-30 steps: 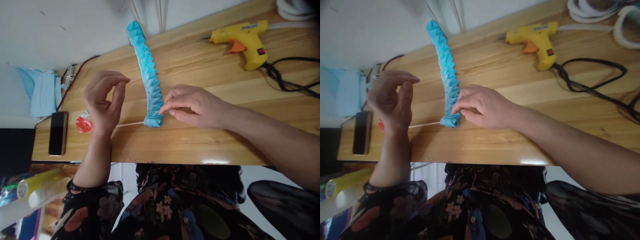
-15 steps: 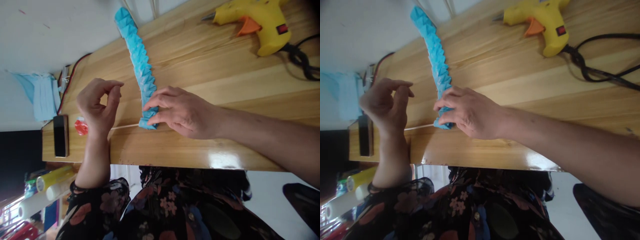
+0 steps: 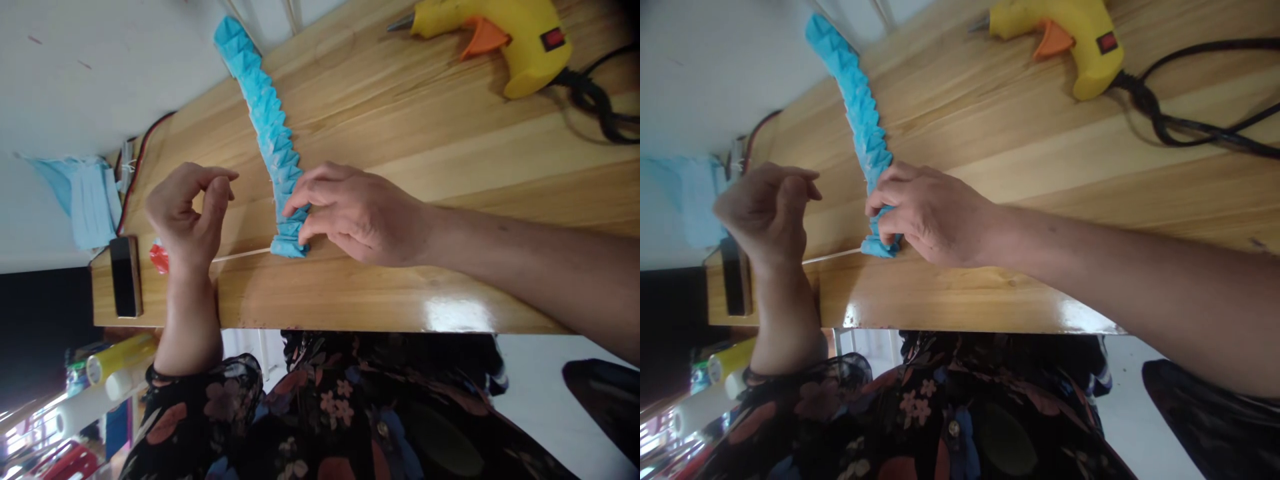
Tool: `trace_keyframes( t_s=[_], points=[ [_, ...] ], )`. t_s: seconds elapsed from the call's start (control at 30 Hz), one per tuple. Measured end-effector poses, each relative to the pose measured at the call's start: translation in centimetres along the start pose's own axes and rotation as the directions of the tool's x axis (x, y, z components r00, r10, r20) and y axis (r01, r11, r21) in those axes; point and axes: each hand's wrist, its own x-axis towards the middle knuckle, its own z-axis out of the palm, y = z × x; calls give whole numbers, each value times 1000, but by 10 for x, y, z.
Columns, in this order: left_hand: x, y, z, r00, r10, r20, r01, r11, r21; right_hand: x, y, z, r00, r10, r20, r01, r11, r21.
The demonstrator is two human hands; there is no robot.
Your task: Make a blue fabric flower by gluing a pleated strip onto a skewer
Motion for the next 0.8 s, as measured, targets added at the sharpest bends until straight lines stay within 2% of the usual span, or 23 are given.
trace_keyframes(
  t_s=[0.07, 0.1, 0.17, 0.23, 0.27, 0.33, 0.43, 0.67, 0.8],
  points=[
    [3, 3, -15, 979, -62, 194, 71, 997, -41, 0, 1, 0, 999, 13, -34, -14, 1000, -14],
    [5, 5, -22, 940, -113, 321, 135, 990, -46, 0, 2, 0, 999, 17, -52, -18, 1000, -24],
    [9, 9, -36, 798, -229, 557, 253, 967, 35, 0, 4, 0, 996, 24, -86, -28, 999, -40],
    [12, 13, -42, 643, -309, 701, 292, 945, 148, 0, 4, -1, 993, 60, -101, -66, 997, -50],
    [12, 14, -43, 584, -315, 748, 284, 943, 175, 0, 4, -1, 991, 88, -100, -93, 994, -53],
    [12, 16, -39, 515, -263, 816, 251, 956, 149, 0, 4, -2, 987, 134, -90, -140, 988, -62],
    [11, 16, -31, 483, -191, 854, 214, 972, 97, 0, 4, -2, 984, 135, -113, -144, 987, -76],
    [13, 17, -30, 464, -207, 861, 179, 974, 138, 0, 3, -3, 976, 128, -176, -138, 989, -48],
    [14, 14, -32, 481, -190, 856, 167, 978, 123, 0, 2, -2, 977, 120, -176, -125, 992, -21]
  ],
)
